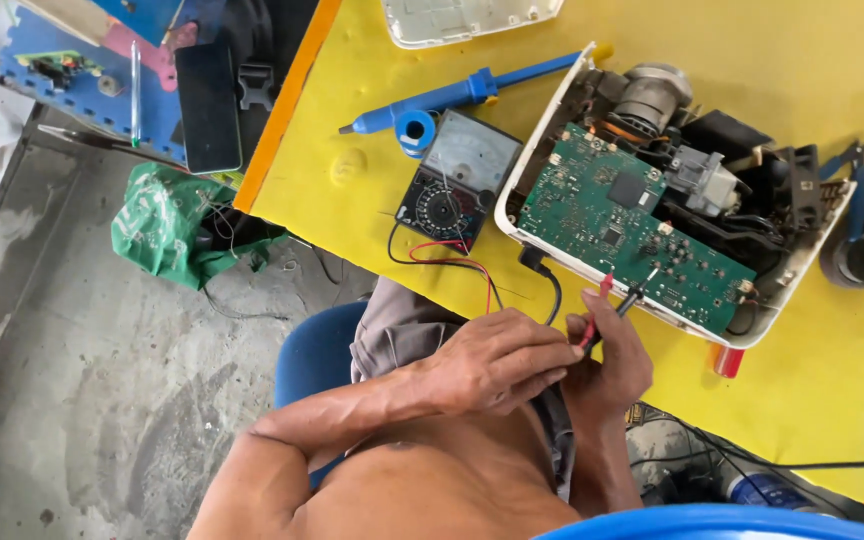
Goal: The person works on a disassembled electronic device placed on a yellow table, using a multimeter to test components on the circuit board. They manipulate the multimeter probes and wires while seated, focusing on the internal electronics.
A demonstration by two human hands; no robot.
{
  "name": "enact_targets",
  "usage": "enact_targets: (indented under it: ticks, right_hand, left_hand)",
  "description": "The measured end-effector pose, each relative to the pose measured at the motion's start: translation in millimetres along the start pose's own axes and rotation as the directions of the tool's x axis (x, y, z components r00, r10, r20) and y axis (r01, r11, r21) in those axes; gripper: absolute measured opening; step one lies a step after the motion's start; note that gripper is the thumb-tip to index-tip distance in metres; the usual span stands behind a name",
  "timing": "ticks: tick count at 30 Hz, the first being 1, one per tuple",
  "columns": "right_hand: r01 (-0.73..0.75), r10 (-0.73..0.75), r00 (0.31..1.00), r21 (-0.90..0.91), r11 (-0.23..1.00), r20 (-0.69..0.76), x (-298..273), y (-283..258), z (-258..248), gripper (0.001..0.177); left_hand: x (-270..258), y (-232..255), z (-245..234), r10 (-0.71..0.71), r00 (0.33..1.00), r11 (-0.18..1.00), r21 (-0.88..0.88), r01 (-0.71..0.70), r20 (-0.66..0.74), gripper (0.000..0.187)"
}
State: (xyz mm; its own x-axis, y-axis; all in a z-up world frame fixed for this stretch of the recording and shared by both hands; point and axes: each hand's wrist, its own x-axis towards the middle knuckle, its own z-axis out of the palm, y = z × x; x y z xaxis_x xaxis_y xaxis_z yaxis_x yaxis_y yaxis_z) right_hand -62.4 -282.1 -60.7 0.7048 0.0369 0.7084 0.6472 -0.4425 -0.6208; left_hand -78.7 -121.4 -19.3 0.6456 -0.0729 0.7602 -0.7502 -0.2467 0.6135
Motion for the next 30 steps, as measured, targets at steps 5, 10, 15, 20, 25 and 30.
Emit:
enact_targets:
  ticks: [5,10,15,20,25,30]
  right_hand:
    - [-0.059,0.063,0.997,-0.088,0.994,0.045,-30.0,0.0,-35.0,0.018]
    - [-0.175,0.173,0.982,-0.024,0.984,-0.072,-53.6,2.3,-59.1,0.022]
    - [-0.086,0.088,0.996,-0.103,0.991,0.015,-47.6,-8.7,-57.1,0.033]
    - [-0.065,0.068,0.998,-0.126,0.990,0.015,-49.1,-12.5,-56.2,0.011]
    - [-0.183,0.179,0.983,-0.097,0.978,-0.052,-60.0,3.3,-68.6,0.014]
    - [-0.179,0.168,0.982,-0.156,0.971,-0.081,-48.7,1.6,-78.0,0.017]
  left_hand:
    - [-14.1,-30.8,-55.4,-0.252,0.965,0.955,0.183,0.235,0.072,0.030]
    - [-4.4,-74.5,-97.8,-0.458,0.862,0.755,0.416,0.507,-0.219,0.011]
    - [2.0,-101.8,-81.6,-0.660,0.744,0.579,0.560,0.593,-0.105,0.037]
    - [11.5,-121.7,-81.7,-0.751,0.658,0.591,0.391,0.706,-0.053,0.027]
    - [41.9,-117.2,-132.2,-0.782,0.545,0.615,-0.240,0.751,-0.301,0.027]
    - [32.5,-164.0,-187.6,-0.607,0.737,0.730,0.156,0.665,-0.296,0.027]
